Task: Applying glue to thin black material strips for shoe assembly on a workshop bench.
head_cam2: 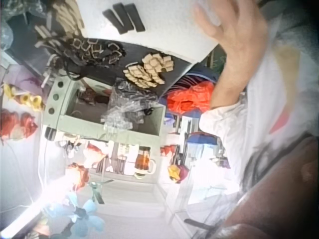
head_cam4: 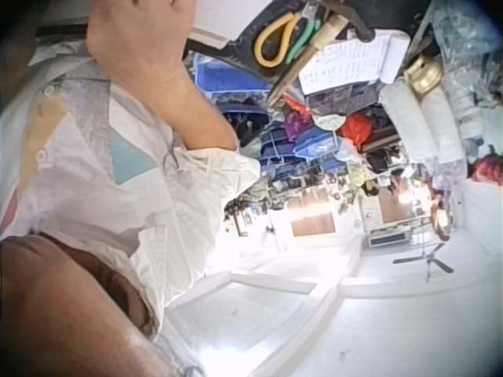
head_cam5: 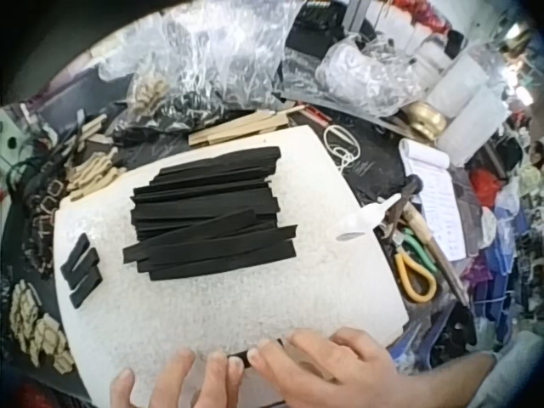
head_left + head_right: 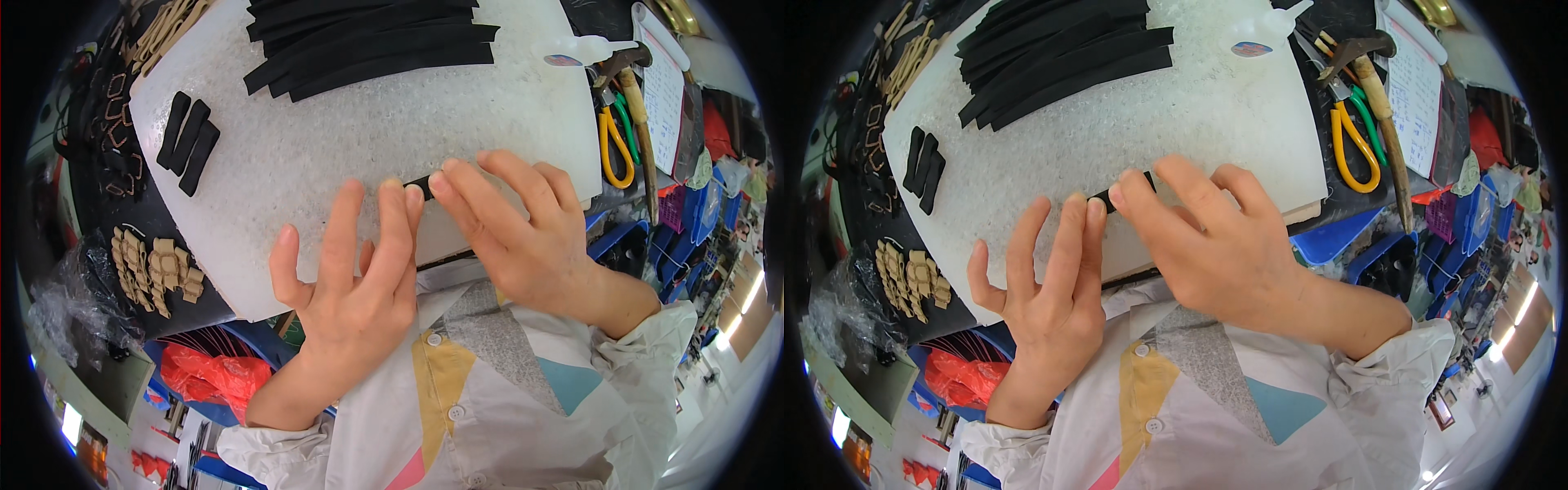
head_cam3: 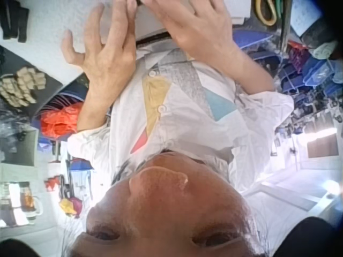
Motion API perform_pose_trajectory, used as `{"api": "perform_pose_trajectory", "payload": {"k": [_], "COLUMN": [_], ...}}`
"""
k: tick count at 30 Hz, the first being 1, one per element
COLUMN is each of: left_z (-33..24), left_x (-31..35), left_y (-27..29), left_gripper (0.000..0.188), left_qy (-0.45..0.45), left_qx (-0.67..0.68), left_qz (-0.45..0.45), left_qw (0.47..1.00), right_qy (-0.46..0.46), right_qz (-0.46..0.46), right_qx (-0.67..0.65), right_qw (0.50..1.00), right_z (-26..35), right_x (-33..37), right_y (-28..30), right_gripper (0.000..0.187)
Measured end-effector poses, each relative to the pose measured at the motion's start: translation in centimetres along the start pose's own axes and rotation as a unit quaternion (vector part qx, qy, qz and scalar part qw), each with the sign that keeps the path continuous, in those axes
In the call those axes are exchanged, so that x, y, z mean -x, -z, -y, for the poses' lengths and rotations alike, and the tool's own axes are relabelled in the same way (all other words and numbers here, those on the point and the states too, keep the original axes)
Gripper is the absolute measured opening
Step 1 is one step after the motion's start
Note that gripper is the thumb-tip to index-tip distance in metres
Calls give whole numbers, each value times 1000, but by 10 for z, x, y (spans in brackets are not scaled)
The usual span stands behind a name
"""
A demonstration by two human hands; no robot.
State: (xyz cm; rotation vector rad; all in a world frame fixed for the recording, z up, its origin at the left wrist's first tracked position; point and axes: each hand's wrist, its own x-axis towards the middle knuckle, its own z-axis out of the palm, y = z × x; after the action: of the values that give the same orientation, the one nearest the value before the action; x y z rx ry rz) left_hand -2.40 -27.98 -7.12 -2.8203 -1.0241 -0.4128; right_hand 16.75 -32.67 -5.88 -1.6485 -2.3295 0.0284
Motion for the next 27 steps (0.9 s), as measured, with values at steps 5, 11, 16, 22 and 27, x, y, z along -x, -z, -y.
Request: {"api": "perform_pose_trajectory", "payload": {"k": [5,11,16,22,27], "left_z": [1,5,16,8,2], "left_x": [-3,-20,-16,-5,-14], "left_y": [3,23,19,16,23], "left_gripper": [29,35,47,42,32], "left_qy": [-6,48,32,50,56], "left_qx": [14,117,146,102,113], "left_qz": [12,99,80,54,91], "left_qw": [1000,987,985,992,988], "right_qy": [10,-23,-64,9,7], "right_qz": [-16,36,2,16,42], "right_qx": [26,-165,-221,-71,-77], "right_qw": [999,985,973,997,996], "right_z": [3,-25,-32,-18,-15], "right_x": [0,-10,-7,-1,-3], "right_y": [-4,8,8,9,11], "right_gripper": [35,40,42,50,48]}}
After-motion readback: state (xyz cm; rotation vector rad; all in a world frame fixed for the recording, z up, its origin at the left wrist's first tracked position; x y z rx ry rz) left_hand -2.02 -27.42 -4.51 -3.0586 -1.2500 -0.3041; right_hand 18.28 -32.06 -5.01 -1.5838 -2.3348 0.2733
